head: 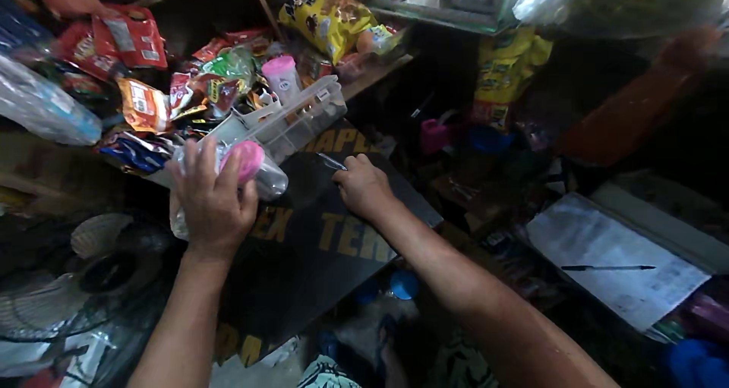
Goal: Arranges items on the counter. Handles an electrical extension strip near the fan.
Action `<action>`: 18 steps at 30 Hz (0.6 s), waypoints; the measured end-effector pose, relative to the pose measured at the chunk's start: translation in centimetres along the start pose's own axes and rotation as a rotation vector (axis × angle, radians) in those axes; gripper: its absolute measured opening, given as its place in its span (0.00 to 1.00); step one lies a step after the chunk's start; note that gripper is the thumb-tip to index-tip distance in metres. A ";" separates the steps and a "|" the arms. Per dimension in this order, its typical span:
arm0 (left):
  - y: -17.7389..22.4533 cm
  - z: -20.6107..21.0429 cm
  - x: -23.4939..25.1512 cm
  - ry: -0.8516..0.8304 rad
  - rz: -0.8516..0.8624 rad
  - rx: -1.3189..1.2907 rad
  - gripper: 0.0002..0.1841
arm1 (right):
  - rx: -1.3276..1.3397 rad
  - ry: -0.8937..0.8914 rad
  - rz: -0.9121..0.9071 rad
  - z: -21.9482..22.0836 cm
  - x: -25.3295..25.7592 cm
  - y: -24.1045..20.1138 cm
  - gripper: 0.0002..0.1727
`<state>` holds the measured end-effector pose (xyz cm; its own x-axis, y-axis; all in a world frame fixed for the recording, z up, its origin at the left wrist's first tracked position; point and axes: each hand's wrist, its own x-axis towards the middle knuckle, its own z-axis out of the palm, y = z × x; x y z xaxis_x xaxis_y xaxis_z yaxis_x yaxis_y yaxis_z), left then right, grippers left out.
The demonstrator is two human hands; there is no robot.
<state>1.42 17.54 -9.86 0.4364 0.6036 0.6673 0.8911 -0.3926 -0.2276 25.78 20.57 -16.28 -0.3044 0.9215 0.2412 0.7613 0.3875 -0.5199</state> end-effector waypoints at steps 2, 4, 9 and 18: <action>1.0 0.5 4.0 -0.159 -0.010 0.029 0.28 | 0.001 0.014 -0.001 0.0 -0.1 0.0 0.11; 1.7 1.4 7.8 -0.351 -0.104 0.065 0.34 | 0.007 0.026 -0.001 0.1 -0.1 0.1 0.10; 2.1 5.6 12.8 -0.722 -0.388 0.174 0.42 | 0.005 0.019 0.007 -0.1 -0.2 0.0 0.12; 4.4 8.0 13.1 -0.998 -0.408 0.445 0.13 | -0.016 -0.041 0.026 -0.3 0.0 -0.1 0.12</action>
<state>12.08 29.30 -7.81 -0.1652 0.9844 -0.0608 0.8664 0.1154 -0.4858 25.87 20.51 -15.93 -0.3071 0.9317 0.1939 0.7784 0.3631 -0.5122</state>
